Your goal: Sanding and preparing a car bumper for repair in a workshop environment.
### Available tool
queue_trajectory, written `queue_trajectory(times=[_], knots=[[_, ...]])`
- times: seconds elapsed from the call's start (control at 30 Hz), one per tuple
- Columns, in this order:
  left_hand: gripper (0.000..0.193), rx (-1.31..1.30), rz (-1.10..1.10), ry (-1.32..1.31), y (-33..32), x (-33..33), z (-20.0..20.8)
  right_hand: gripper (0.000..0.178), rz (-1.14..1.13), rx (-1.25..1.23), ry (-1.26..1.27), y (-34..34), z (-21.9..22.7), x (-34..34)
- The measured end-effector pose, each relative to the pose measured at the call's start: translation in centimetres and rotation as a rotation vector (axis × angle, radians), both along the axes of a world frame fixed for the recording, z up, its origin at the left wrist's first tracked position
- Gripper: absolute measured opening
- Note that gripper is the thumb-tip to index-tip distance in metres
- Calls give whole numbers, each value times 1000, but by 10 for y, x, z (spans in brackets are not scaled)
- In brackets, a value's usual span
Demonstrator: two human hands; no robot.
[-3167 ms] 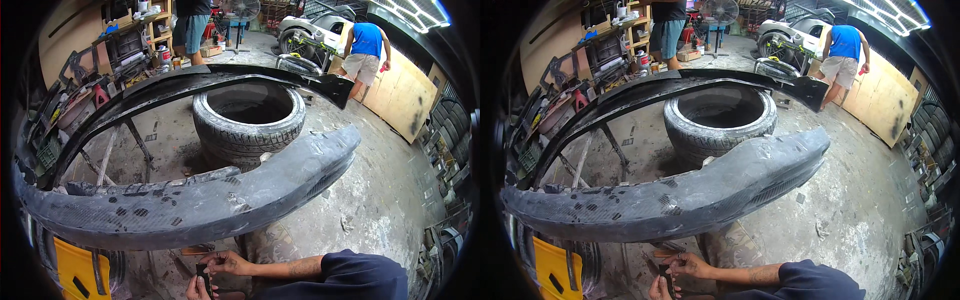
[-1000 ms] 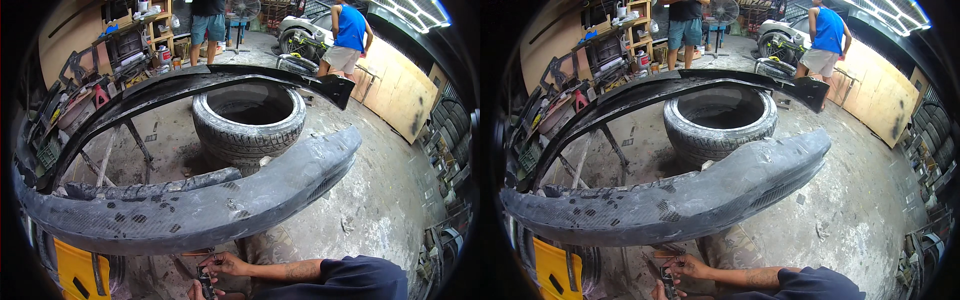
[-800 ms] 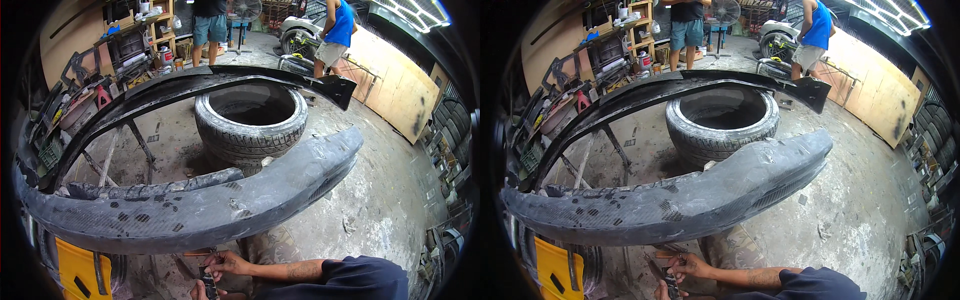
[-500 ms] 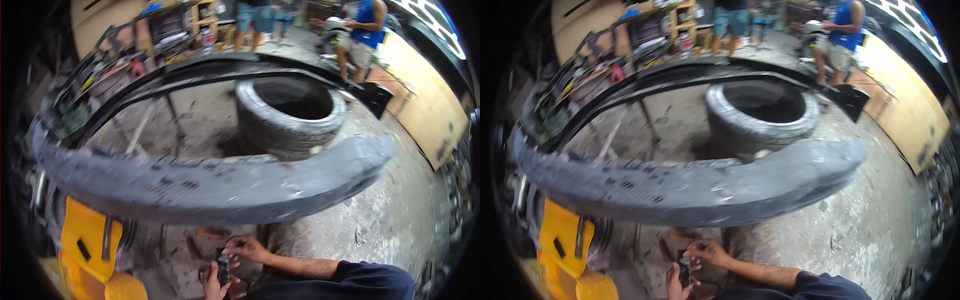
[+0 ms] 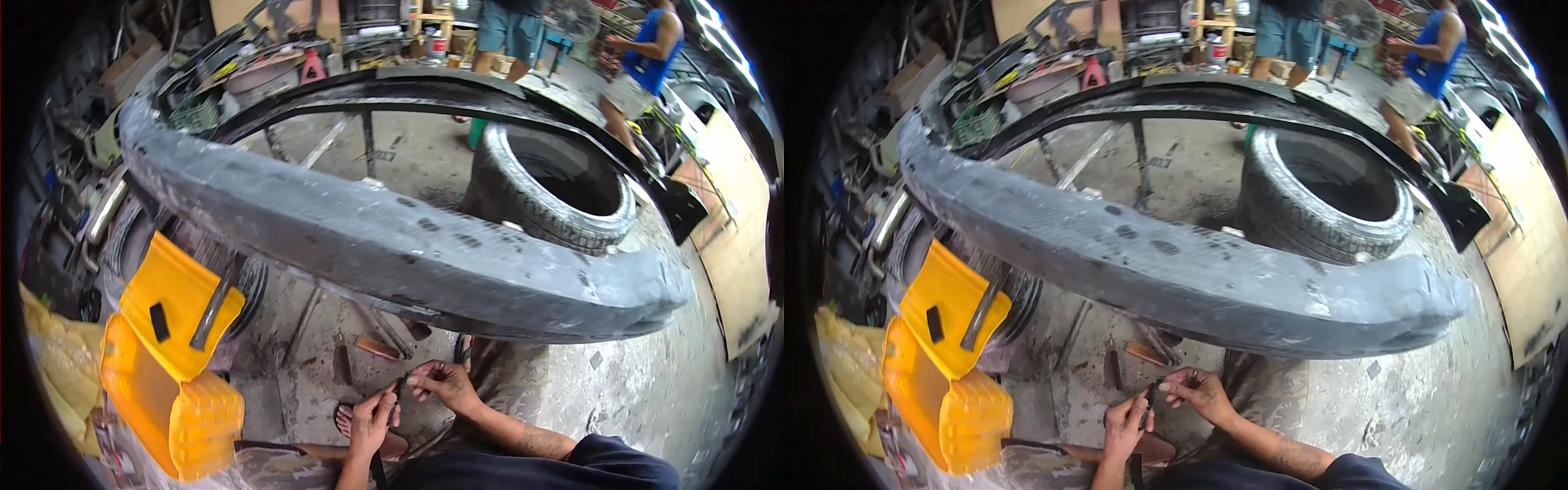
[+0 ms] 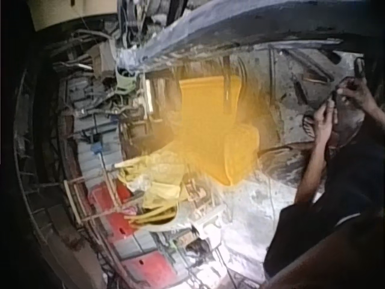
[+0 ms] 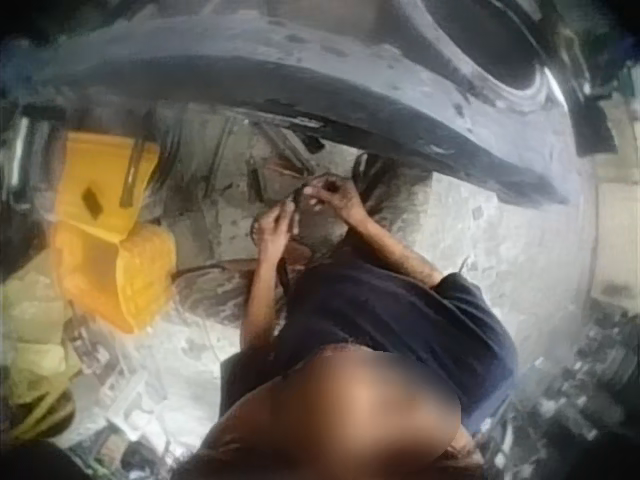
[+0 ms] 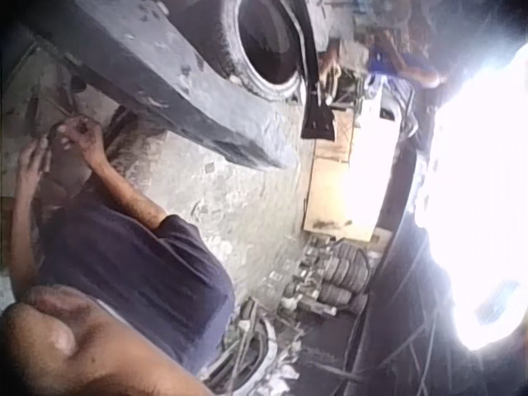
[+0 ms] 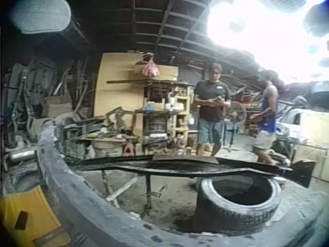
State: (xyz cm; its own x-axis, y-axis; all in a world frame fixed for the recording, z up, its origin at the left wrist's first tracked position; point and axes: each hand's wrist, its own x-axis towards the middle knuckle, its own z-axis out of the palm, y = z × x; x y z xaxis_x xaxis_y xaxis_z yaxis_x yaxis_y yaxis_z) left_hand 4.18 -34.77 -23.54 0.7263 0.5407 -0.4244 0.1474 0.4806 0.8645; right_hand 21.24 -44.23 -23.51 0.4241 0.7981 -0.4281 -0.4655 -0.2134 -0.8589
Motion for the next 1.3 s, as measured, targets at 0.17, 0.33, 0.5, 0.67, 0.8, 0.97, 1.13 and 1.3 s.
queue_trajectory(times=[0.17,0.33,0.5,0.67,0.8,0.97,1.13,1.3], knots=[[32,498,53,112,-2,8,-2,39,-29,171,200,-2,4,0],[31,787,-34,97,-1,11,-6,47,-29,73,179,3,-7,3],[30,557,-4,13,-2,4,-18,55,-26,108,203,9,-6,1],[32,419,29,-7,-1,10,-9,40,9,37,-61,9,-20,1],[23,595,36,61,6,8,-19,41,15,107,-58,11,-13,0],[27,608,-4,72,15,3,-30,46,92,113,-33,10,-15,2],[32,584,-114,229,27,1,-12,41,99,142,-217,9,-39,-5],[35,715,-67,225,42,-12,-7,37,-2,149,-298,-12,17,22]])
